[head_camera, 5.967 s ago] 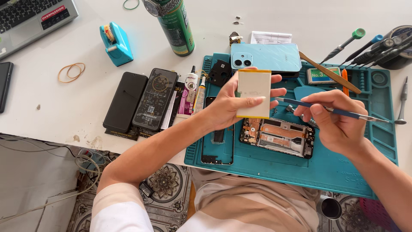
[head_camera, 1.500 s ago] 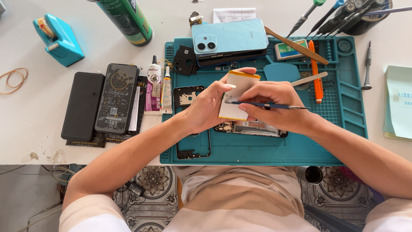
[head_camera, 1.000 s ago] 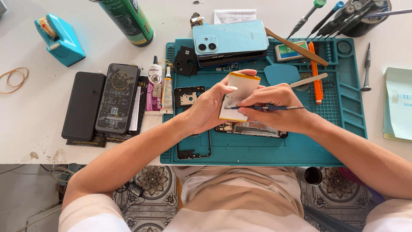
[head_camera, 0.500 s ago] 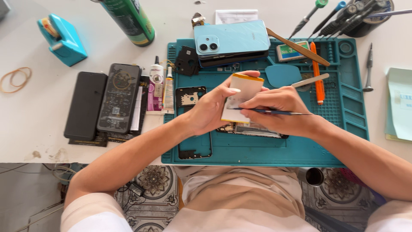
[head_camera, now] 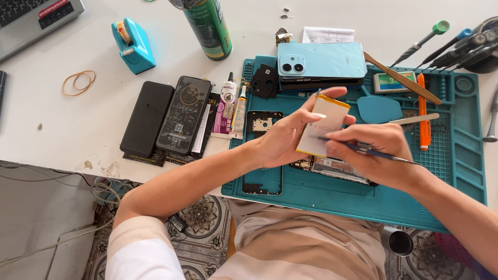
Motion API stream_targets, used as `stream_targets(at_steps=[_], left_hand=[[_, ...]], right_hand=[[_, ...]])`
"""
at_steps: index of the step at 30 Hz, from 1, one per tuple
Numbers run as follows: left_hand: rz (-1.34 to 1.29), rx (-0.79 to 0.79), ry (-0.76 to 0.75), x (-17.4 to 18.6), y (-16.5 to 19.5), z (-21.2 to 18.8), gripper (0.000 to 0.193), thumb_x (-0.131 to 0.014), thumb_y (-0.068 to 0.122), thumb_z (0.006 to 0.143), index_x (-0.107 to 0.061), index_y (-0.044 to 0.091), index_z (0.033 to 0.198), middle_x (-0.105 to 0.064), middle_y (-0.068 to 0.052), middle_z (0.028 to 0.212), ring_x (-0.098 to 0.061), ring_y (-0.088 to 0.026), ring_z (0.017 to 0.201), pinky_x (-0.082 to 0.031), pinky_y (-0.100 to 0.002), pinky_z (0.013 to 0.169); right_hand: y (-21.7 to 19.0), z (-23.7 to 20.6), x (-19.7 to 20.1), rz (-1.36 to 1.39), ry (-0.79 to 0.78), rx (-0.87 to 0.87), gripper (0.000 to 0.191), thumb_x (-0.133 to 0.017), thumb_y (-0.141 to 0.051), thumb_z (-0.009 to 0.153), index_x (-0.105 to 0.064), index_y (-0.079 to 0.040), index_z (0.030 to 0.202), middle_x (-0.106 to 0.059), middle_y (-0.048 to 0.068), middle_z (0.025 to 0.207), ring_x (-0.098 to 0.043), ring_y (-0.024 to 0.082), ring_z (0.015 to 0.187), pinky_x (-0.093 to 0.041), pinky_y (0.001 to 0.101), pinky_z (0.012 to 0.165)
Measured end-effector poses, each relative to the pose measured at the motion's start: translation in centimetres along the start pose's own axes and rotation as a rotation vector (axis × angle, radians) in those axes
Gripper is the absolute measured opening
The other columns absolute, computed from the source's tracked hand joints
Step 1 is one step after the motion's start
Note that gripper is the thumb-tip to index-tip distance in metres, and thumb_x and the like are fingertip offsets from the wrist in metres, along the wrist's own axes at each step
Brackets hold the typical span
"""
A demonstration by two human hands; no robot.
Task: The person removes a smartphone battery from a disassembled phone and uses a small brush to clean both sides of the battery. The person holds the battery with one hand and scrubs the surface with the brush in the other hand, then flips the battery to clean the opposite side.
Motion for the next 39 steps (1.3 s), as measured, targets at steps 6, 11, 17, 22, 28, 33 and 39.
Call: stream_targets(at_steps=[6,11,17,22,28,33,39], left_hand=[[-0.148,-0.006,-0.01,-0.3,-0.8,-0.4,0.049,-0.042,0.052,0.115,-0.044,0.014,0.146,-0.053,-0.007,0.118,-0.058,-0.016,0.1,-0.052,-0.032,0.08],[-0.237,0.034,-0.089,-1.1,-1.1,-0.6,0.042,-0.041,0.054,0.117,-0.048,0.014,0.129,-0.055,-0.006,0.115,-0.058,-0.014,0.095,-0.051,-0.032,0.08],[-0.221,0.089,0.002,-0.9,-2.5,-0.7,0.045,-0.04,0.057,0.113,-0.05,0.016,0.131,-0.057,-0.005,0.118,-0.06,-0.015,0.102,-0.053,-0.033,0.088],[-0.263,0.087,-0.005,-0.6,-2.8,-1.0,0.046,-0.041,0.057,0.114,-0.052,0.015,0.13,-0.056,-0.005,0.116,-0.061,-0.015,0.107,-0.055,-0.032,0.092],[-0.236,0.1,0.01,0.2,-3.4,-1.1,0.047,-0.04,0.058,0.113,-0.053,0.016,0.129,-0.056,-0.005,0.117,-0.061,-0.016,0.107,-0.054,-0.032,0.092],[-0.222,0.046,-0.054,-0.4,-2.7,-0.4,0.046,-0.042,0.056,0.119,-0.057,0.013,0.125,-0.056,-0.005,0.114,-0.062,-0.016,0.104,-0.054,-0.031,0.089],[-0.265,0.11,0.057,-0.7,-2.2,2.8,0.056,-0.043,0.064,0.107,-0.056,0.015,0.129,-0.06,-0.007,0.12,-0.065,-0.018,0.108,-0.059,-0.036,0.09]], right_hand=[[-2.3,-0.2,0.5,-0.044,0.023,0.134,0.02,-0.083,-0.008,0.083,-0.078,-0.009,0.103,-0.077,0.002,0.09,-0.064,0.016,0.086,-0.053,0.0291,0.076],[-3.7,-0.6,1.1,-0.208,0.185,0.193,0.024,-0.092,-0.015,0.077,-0.082,-0.013,0.099,-0.063,0.011,0.125,-0.05,0.028,0.111,-0.046,0.0391,0.091],[-3.6,-0.2,0.3,0.214,0.035,0.15,0.024,-0.087,-0.009,0.084,-0.08,-0.016,0.107,-0.035,0.014,0.167,-0.054,0.022,0.129,-0.046,0.0435,0.124],[-3.6,-0.4,0.2,0.123,0.039,0.13,0.024,-0.086,-0.006,0.083,-0.08,-0.015,0.105,-0.044,0.016,0.16,-0.057,0.023,0.134,-0.053,0.0414,0.111],[-4.6,-0.6,0.1,0.07,0.035,0.194,0.024,-0.084,-0.009,0.082,-0.08,-0.013,0.105,-0.048,0.02,0.155,-0.052,0.033,0.141,-0.051,0.0437,0.111],[-4.9,-0.4,0.5,-0.007,0.024,0.222,0.026,-0.084,-0.008,0.077,-0.08,-0.013,0.102,-0.05,0.021,0.152,-0.046,0.04,0.146,-0.046,0.0486,0.115],[-3.7,-0.2,2.7,0.058,0.121,0.2,0.022,-0.085,-0.006,0.088,-0.08,-0.013,0.108,-0.051,0.017,0.156,-0.052,0.029,0.139,-0.057,0.036,0.101]])
Point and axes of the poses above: each hand's wrist, its own z-axis towards the middle knuckle, its own x-axis out of the back of the hand, y = z × x, the point moved 7 cm from there along z, towards the middle knuckle
